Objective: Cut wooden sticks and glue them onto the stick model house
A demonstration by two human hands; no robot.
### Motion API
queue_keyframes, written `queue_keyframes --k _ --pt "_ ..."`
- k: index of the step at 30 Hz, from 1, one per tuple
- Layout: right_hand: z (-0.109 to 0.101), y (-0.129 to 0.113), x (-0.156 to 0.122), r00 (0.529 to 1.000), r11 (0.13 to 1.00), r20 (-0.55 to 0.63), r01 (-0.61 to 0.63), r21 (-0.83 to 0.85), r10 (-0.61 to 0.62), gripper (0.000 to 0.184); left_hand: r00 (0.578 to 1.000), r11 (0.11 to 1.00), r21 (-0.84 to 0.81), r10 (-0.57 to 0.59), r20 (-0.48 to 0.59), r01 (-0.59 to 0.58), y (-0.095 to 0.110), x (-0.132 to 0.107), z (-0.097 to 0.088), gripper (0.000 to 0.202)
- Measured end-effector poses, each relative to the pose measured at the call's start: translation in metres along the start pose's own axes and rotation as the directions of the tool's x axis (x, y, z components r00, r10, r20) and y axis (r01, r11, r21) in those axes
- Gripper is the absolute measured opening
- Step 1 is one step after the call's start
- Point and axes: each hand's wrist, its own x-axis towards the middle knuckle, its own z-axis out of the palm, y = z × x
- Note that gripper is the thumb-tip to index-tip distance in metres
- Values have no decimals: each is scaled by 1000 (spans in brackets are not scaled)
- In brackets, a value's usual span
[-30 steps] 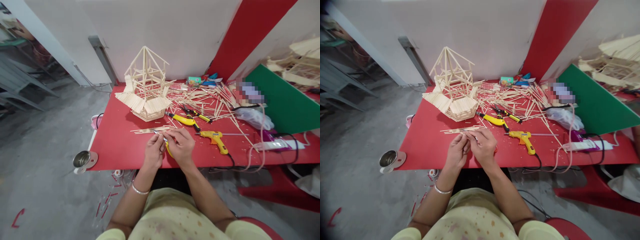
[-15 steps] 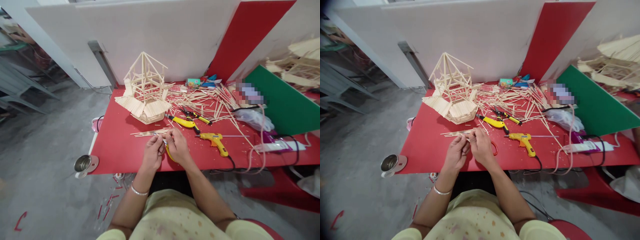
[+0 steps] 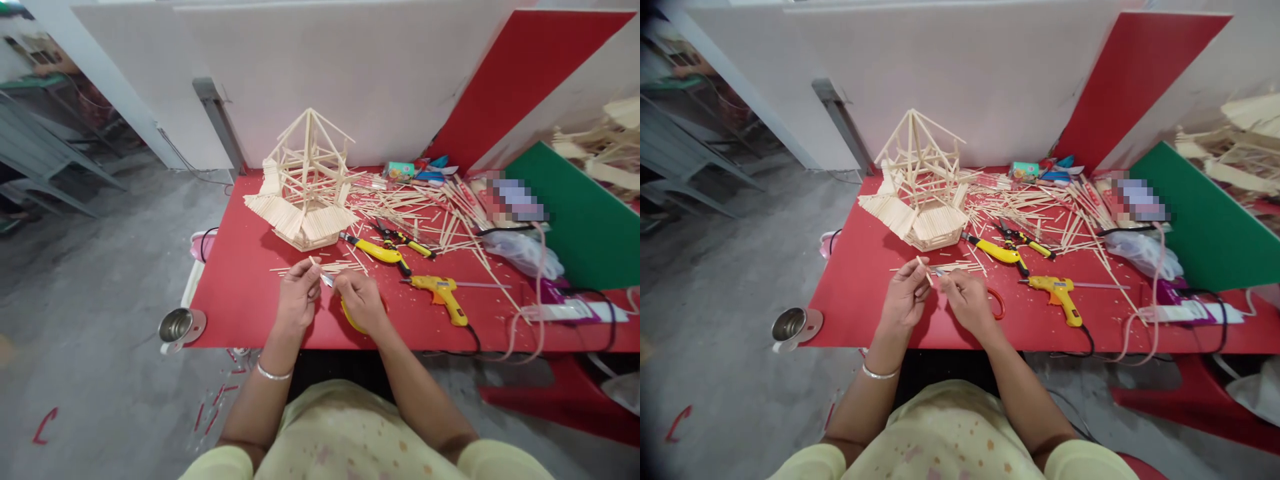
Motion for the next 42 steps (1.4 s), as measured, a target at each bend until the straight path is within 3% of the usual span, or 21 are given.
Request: queue_keyframes --k 4,11,17,22,30,38,42 --pt "9 -14 13 997 990 74 -5 142 -5 24 999 999 -8 38 -28 -38 9 12 -3 36" --pt "26 -25 37 999 974 25 -47 221 43 30 998 998 41 53 -44 -51 20 26 -5 34" --pt "28 -25 41 998 990 -57 -10 142 18 29 998 985 160 69 0 -68 25 31 -8 30" --pt "24 -22 39 993 992 -102 -42 118 54 25 997 990 123 76 3 -76 31 30 -9 22" --pt "21 -22 51 982 985 -147 -94 142 115 27 996 944 329 -32 86 2 30 18 -16 24" --pt "24 -24 46 993 980 -90 -62 190 80 24 995 959 285 -29 96 0 28 16 -13 26" --pt "21 -23 43 990 983 -118 -59 172 80 23 999 978 207 -27 38 19 26 17 -14 24"
